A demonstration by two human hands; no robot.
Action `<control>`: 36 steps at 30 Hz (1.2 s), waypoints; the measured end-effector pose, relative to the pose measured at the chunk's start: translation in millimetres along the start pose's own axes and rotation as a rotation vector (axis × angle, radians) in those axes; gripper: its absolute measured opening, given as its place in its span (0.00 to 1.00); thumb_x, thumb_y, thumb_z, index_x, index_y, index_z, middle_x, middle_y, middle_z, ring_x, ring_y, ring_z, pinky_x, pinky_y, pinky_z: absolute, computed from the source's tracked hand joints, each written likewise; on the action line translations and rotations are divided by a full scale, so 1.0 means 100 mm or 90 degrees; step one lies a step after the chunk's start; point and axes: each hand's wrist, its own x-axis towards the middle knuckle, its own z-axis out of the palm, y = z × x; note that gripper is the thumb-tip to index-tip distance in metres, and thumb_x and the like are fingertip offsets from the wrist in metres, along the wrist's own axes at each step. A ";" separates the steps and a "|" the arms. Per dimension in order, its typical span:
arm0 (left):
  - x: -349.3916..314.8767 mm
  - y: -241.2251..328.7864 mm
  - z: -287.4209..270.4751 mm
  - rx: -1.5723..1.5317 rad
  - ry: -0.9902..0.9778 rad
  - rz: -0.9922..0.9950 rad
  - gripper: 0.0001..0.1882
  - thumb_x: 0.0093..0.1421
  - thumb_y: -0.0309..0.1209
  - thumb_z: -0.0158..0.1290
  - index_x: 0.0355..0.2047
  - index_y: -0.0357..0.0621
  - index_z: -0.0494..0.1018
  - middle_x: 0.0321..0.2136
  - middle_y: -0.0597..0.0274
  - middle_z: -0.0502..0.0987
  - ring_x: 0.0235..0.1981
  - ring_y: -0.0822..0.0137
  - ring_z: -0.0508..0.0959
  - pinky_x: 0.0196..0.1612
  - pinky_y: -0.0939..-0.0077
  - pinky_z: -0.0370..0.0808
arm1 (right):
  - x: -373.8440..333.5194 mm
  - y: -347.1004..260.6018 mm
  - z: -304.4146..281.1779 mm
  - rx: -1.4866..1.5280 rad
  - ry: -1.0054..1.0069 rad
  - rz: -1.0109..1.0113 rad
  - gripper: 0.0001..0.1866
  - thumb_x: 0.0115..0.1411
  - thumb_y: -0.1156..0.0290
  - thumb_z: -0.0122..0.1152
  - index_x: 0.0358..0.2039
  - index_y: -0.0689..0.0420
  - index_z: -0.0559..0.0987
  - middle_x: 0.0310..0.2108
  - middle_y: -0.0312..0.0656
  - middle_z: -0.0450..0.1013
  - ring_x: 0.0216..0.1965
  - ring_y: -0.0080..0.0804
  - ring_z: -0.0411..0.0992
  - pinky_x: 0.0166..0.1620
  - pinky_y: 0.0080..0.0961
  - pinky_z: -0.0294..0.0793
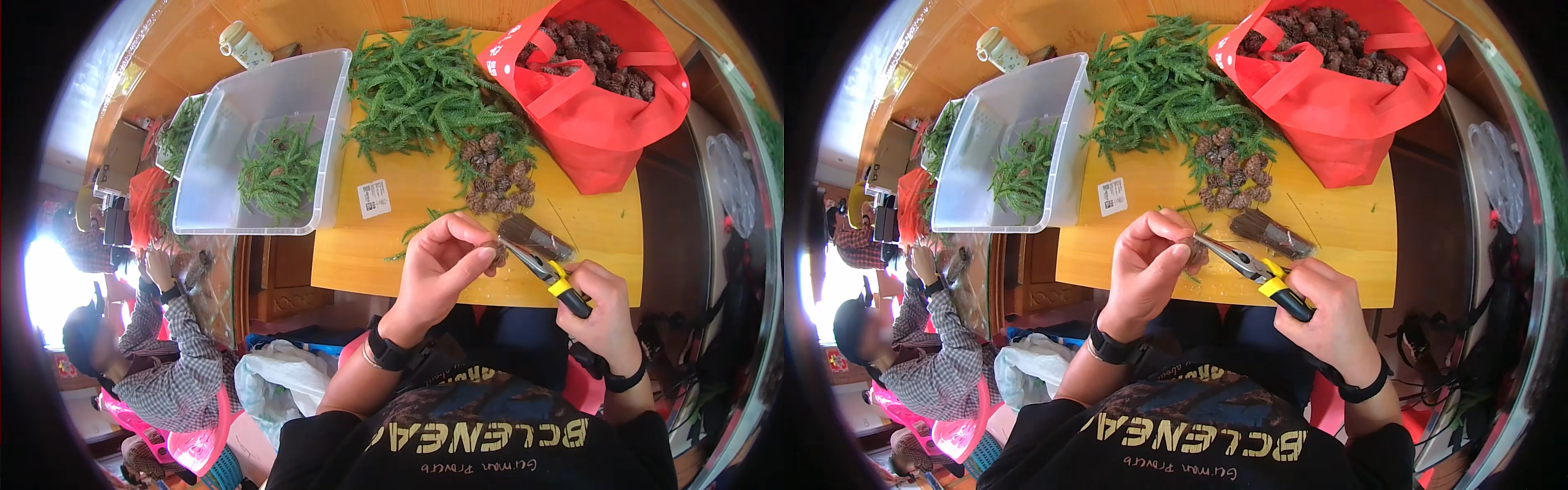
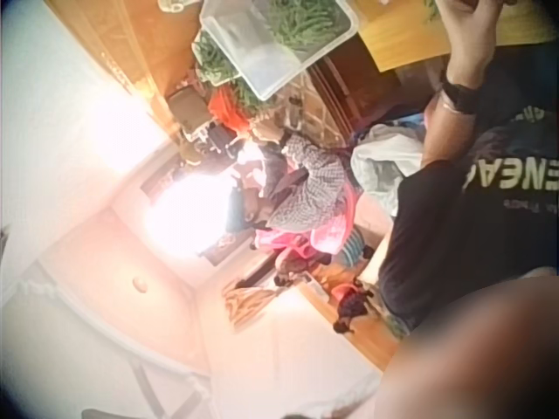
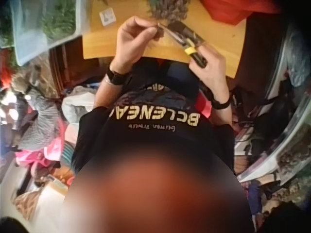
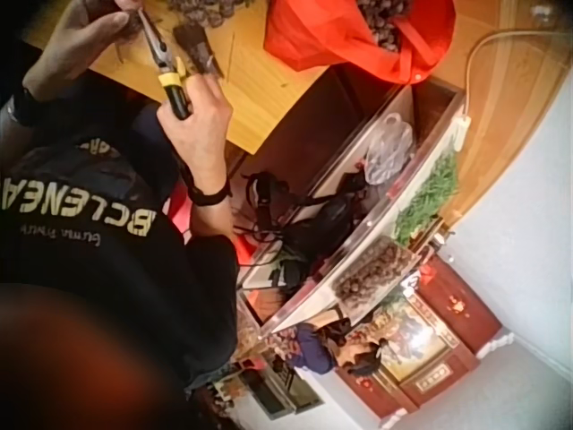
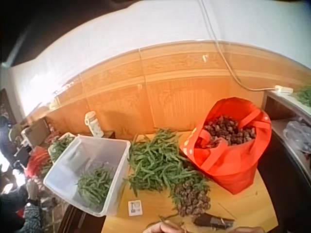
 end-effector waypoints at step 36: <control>0.02 0.05 0.07 0.618 0.018 0.412 0.16 0.43 0.12 0.58 0.32 0.37 0.69 0.35 0.54 0.72 0.35 0.68 0.75 0.37 0.78 0.74 | -0.07 0.03 -0.03 0.172 -0.067 0.066 0.09 0.43 0.78 0.57 0.21 0.60 0.65 0.26 0.40 0.67 0.27 0.22 0.62 0.31 0.16 0.60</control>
